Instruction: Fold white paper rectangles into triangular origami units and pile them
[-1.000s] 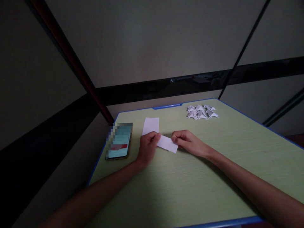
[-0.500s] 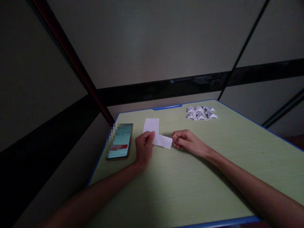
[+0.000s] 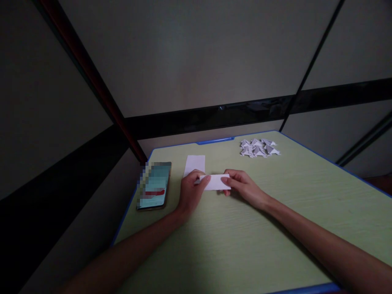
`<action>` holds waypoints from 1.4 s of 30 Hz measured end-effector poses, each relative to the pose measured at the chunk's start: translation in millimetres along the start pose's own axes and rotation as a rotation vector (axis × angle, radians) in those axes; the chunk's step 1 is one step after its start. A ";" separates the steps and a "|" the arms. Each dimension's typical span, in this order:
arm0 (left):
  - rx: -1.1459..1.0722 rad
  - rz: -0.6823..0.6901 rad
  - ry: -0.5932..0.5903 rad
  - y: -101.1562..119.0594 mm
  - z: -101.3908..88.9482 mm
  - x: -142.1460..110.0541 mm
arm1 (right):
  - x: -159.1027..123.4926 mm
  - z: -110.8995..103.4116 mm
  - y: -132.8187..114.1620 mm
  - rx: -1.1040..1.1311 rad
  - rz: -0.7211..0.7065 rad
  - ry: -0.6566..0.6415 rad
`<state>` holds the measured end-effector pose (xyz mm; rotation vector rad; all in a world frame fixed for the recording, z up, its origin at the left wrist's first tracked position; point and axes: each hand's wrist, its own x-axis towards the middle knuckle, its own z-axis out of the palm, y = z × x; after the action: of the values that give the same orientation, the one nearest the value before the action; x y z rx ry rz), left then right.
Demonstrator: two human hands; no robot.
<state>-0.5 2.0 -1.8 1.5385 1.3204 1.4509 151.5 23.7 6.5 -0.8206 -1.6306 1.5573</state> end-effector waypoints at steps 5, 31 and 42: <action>0.088 0.209 -0.041 -0.4 1.5 -0.9 | 3.3 -4.5 6.1 0.188 0.047 0.058; -0.236 -0.092 -0.230 3.0 3.7 0.9 | 0.0 -4.8 -1.5 0.063 -0.026 -0.011; -0.262 -0.150 -0.212 3.5 3.5 1.4 | 0.1 -5.8 -0.3 0.054 -0.038 0.049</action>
<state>3.6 2.9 1.3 1.3499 1.0511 1.2724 156.4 26.9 6.8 -0.7886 -1.5542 1.5361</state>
